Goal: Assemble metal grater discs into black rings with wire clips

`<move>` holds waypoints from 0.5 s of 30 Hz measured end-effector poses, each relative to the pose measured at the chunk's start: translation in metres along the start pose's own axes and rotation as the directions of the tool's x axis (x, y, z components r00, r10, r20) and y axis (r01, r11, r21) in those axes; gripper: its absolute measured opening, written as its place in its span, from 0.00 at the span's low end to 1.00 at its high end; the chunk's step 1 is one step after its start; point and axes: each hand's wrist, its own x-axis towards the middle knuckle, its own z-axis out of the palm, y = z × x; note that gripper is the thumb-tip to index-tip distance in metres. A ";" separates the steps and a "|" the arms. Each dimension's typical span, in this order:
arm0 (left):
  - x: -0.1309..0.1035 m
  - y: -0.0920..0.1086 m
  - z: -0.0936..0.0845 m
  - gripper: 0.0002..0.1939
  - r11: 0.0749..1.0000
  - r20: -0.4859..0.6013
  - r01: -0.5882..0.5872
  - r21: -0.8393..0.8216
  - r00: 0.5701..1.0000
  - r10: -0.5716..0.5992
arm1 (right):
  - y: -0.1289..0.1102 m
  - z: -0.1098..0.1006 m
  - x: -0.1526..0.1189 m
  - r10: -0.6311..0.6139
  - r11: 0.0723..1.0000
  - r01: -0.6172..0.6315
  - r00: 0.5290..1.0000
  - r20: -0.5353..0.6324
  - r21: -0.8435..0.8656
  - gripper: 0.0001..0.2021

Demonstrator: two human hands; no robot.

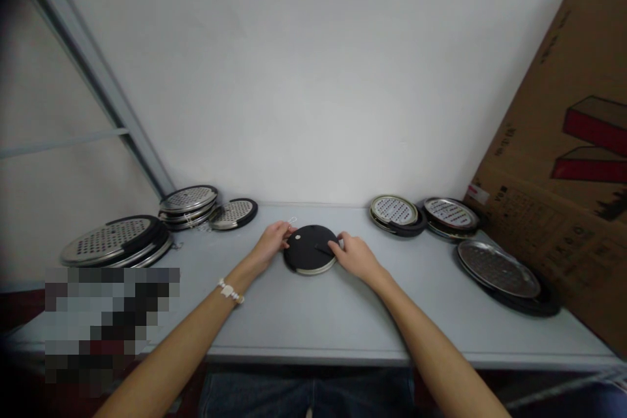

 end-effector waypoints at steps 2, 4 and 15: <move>-0.002 0.002 -0.001 0.13 0.990 -0.006 -0.045 0.133 0.999 0.046 | 0.005 0.001 0.002 -0.011 0.998 0.009 0.999 -0.035 -0.066 0.17; -0.004 0.006 -0.005 0.13 0.958 -0.057 -0.107 0.267 0.990 0.127 | 0.010 0.004 0.005 -0.029 0.997 0.023 0.997 -0.075 -0.080 0.17; -0.012 0.003 -0.019 0.14 0.916 0.165 -0.013 0.401 0.985 -0.058 | 0.020 0.012 0.010 -0.247 0.969 0.247 0.965 -0.083 -0.013 0.27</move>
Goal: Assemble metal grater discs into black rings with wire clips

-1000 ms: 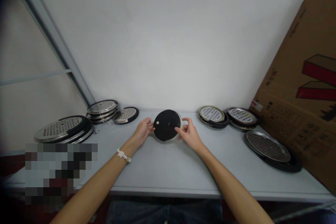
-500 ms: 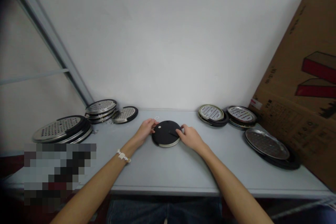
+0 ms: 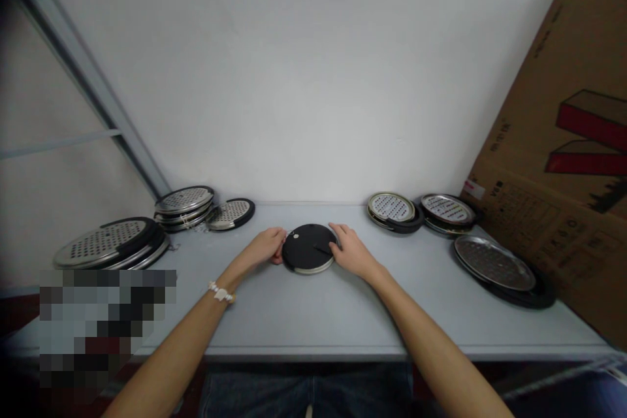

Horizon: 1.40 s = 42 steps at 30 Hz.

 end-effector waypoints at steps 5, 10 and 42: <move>0.002 0.001 -0.002 0.15 0.994 0.030 0.008 -0.108 1.000 -0.005 | 0.001 -0.002 0.000 0.031 0.998 -0.032 0.999 -0.006 -0.047 0.29; 0.006 0.008 -0.002 0.17 0.980 -0.136 -0.098 -0.172 0.988 0.075 | -0.003 -0.002 0.000 0.089 0.990 -0.094 0.995 -0.049 -0.103 0.36; -0.018 0.031 0.016 0.09 0.897 0.212 -0.440 0.040 0.881 0.423 | -0.041 0.001 -0.004 -0.209 0.966 0.215 0.976 -0.054 0.140 0.06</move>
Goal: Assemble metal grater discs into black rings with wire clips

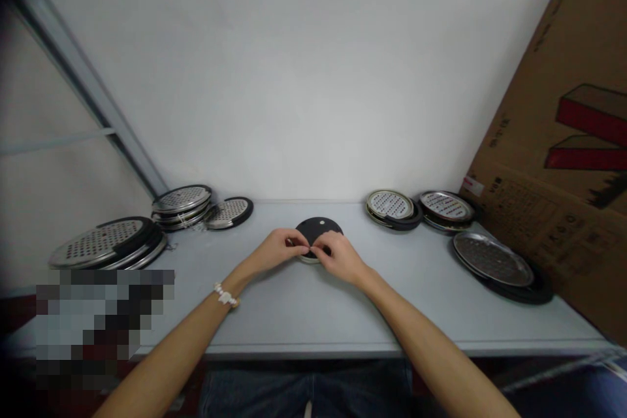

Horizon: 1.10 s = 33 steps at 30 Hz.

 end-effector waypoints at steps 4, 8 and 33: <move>-0.001 0.001 -0.001 0.08 1.000 0.008 0.023 0.011 1.000 -0.023 | -0.001 0.000 0.000 -0.015 1.000 0.015 1.000 0.024 -0.012 0.05; -0.002 0.003 -0.002 0.07 1.000 0.020 0.017 0.017 1.000 -0.017 | 0.000 0.000 0.000 -0.036 0.999 0.037 0.998 0.046 -0.015 0.06; -0.002 0.002 -0.002 0.06 1.000 0.035 0.001 0.009 0.999 -0.001 | 0.007 0.001 -0.001 -0.064 0.997 0.067 0.995 0.075 -0.040 0.05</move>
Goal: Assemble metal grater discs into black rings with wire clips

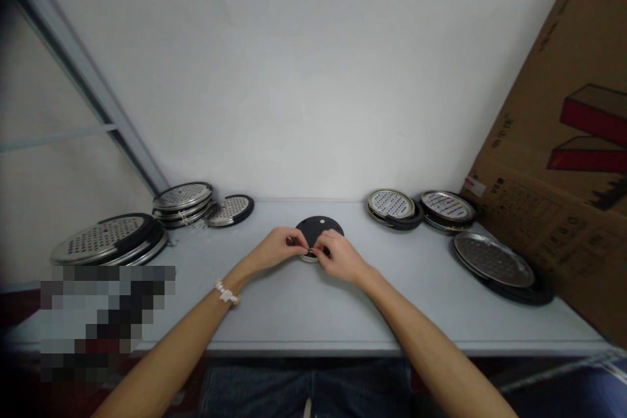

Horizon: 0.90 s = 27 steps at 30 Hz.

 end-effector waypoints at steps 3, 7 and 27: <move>0.000 -0.003 0.001 0.06 1.000 0.012 0.005 0.002 1.000 -0.005 | -0.002 -0.002 0.000 -0.011 1.000 0.011 1.000 0.011 -0.017 0.06; 0.001 -0.006 0.002 0.06 1.000 0.019 -0.005 -0.004 1.000 0.005 | -0.004 -0.003 0.000 -0.014 0.999 0.015 1.000 0.025 -0.032 0.06; 0.001 0.002 0.010 0.09 0.970 -0.059 -0.007 -0.245 0.998 -0.007 | -0.001 0.003 -0.004 0.070 0.998 -0.070 0.997 -0.031 -0.004 0.09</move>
